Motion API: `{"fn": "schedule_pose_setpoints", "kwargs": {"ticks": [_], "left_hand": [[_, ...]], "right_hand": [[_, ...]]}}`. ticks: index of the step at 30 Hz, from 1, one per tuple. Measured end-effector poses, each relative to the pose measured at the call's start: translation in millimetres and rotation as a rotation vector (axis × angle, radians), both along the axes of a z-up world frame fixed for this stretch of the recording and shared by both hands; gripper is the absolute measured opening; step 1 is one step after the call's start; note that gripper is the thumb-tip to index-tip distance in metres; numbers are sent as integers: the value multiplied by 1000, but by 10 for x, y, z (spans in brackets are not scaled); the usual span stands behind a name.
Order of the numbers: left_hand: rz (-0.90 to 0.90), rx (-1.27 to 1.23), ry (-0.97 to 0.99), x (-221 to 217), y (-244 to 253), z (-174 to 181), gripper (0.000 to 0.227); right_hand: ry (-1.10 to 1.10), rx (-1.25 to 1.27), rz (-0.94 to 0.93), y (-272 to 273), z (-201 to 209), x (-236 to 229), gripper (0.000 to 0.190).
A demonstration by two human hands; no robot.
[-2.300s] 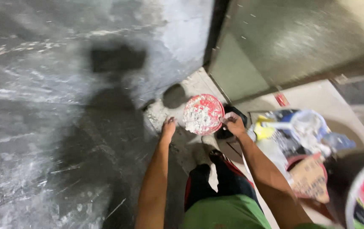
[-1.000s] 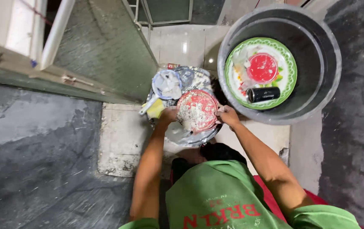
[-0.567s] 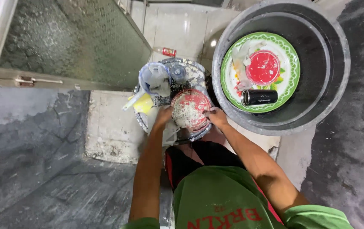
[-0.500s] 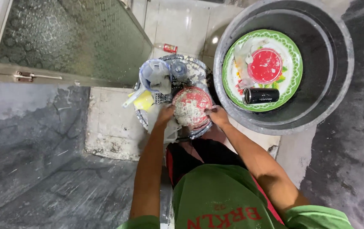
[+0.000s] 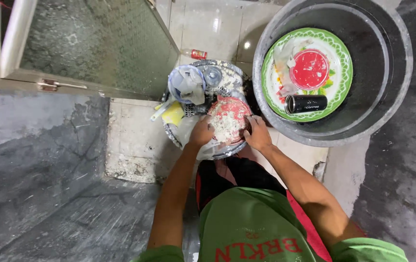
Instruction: The person organizes items in a small tiled area by moving a plastic jug, a plastic bottle, and a red-lidded container into a metal colander. They then place a black plastic bag over the items in the colander and press it down.
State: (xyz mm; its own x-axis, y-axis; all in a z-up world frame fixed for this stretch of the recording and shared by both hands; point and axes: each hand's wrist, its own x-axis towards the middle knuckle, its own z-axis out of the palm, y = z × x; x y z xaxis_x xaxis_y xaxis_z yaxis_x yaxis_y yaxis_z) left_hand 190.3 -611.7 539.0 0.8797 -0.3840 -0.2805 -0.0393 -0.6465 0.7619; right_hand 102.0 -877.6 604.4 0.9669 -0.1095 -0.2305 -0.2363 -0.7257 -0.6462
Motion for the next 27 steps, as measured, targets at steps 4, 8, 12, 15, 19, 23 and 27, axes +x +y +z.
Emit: {"fn": "schedule_pose_setpoints", "kwargs": {"ticks": [4,8,12,15,19,23,27], "left_hand": [[-8,-97,-24,147,63,286,42],[-74,-119,-206,455,278,430,42],[-89,-202,-103,632,440,748,32],[-94,-245,-193,618,479,939,29],[-67,-339,29,543,442,1000,29],[-68,-348,117,466,434,1071,28],[-136,-236,-131,397,441,1206,18]], "right_hand": [[-77,38,-17,89,417,16,58],[-211,57,-88,143,744,-1,52],[-295,59,-160,184,1050,-72,50],[-243,74,-242,255,1169,-198,43],[-290,51,-165,267,1117,-468,21],[-180,169,-240,273,1104,-784,20],[-158,103,-260,160,1207,-1027,23]]}}
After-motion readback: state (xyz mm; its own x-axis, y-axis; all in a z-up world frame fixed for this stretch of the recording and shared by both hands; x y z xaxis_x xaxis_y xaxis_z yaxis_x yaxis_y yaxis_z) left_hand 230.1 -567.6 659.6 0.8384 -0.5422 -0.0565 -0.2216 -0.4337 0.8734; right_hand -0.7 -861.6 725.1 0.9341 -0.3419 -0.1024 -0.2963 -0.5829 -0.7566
